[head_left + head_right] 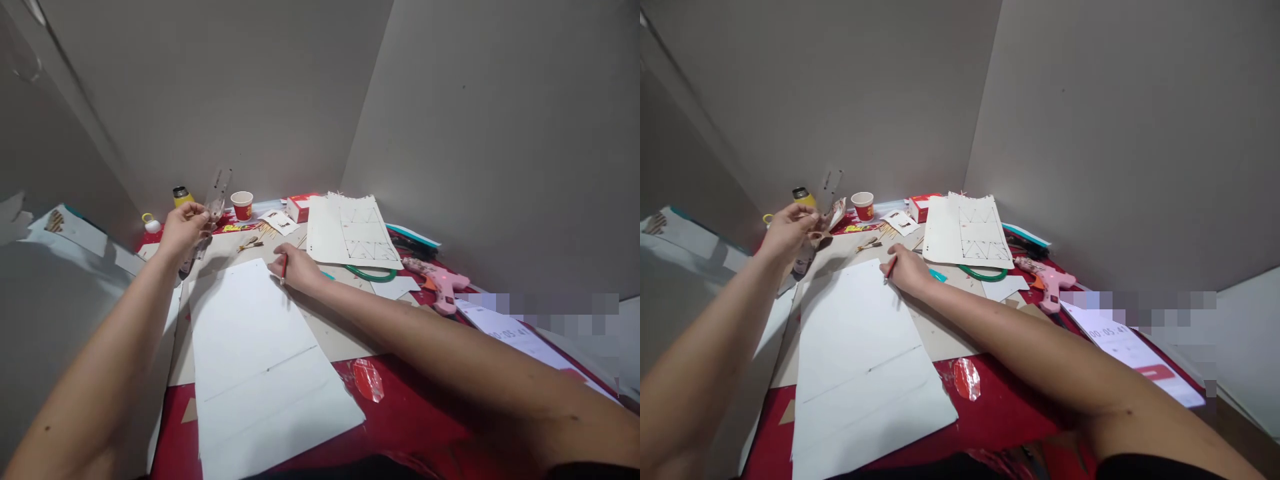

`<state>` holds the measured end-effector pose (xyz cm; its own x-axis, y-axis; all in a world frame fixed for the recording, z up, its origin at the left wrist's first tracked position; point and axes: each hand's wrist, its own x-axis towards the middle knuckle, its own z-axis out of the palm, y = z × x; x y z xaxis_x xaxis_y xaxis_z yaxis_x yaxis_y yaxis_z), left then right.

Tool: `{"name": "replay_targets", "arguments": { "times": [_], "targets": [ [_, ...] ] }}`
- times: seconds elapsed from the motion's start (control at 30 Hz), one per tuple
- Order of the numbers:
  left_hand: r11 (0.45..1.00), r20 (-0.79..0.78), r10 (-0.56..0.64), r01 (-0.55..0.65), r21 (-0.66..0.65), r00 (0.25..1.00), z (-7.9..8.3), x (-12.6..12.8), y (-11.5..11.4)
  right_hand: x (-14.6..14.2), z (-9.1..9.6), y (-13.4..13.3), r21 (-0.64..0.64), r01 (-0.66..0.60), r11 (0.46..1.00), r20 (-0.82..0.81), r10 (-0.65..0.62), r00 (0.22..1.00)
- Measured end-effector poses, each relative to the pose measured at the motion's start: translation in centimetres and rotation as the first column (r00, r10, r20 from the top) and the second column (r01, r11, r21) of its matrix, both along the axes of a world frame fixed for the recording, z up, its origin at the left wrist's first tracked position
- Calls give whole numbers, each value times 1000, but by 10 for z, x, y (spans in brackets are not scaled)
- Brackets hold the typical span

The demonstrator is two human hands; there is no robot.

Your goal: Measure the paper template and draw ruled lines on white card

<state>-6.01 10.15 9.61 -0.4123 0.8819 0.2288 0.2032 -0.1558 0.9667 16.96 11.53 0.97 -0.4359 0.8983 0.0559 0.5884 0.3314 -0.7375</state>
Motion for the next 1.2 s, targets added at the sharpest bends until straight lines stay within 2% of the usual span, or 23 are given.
{"name": "replay_targets", "arguments": {
  "times": [0.07,0.13,0.27,0.4,0.53,0.7,0.77,0.83,0.93,1.0,1.07,1.2],
  "targets": [
    [999,62,24,-26,26,998,0,4,-5,-12,5,3,97,-97,991,66,91,994],
    [998,109,36,-42,49,993,0,8,-12,-29,11,8,144,-242,960,152,220,964],
    [996,165,26,-39,79,986,4,13,-32,-62,20,22,92,-463,881,317,415,853],
    [995,184,19,-38,96,983,13,13,-54,-78,26,30,18,-518,855,392,471,790],
    [993,199,47,-68,99,979,18,13,-66,-68,45,34,-57,-519,853,339,506,793],
    [993,223,46,-69,95,974,23,16,-64,-19,94,43,-171,-524,834,75,541,837],
    [993,232,38,-63,105,972,27,18,-61,10,113,46,-192,-465,864,-49,465,884],
    [990,240,32,-63,124,970,34,19,-60,42,125,47,-200,-364,910,-168,334,927],
    [984,253,26,-69,163,967,45,20,-61,84,125,38,-234,-166,958,-340,79,937],
    [980,261,14,-65,190,965,53,23,-63,104,112,25,-291,-5,957,-470,-139,872],
    [975,266,-2,-57,213,964,58,28,-65,116,92,6,-340,108,934,-543,-289,789],
    [973,243,-38,-19,230,969,59,42,-66,112,43,-55,-468,193,862,-574,-463,676]
  ]
}}
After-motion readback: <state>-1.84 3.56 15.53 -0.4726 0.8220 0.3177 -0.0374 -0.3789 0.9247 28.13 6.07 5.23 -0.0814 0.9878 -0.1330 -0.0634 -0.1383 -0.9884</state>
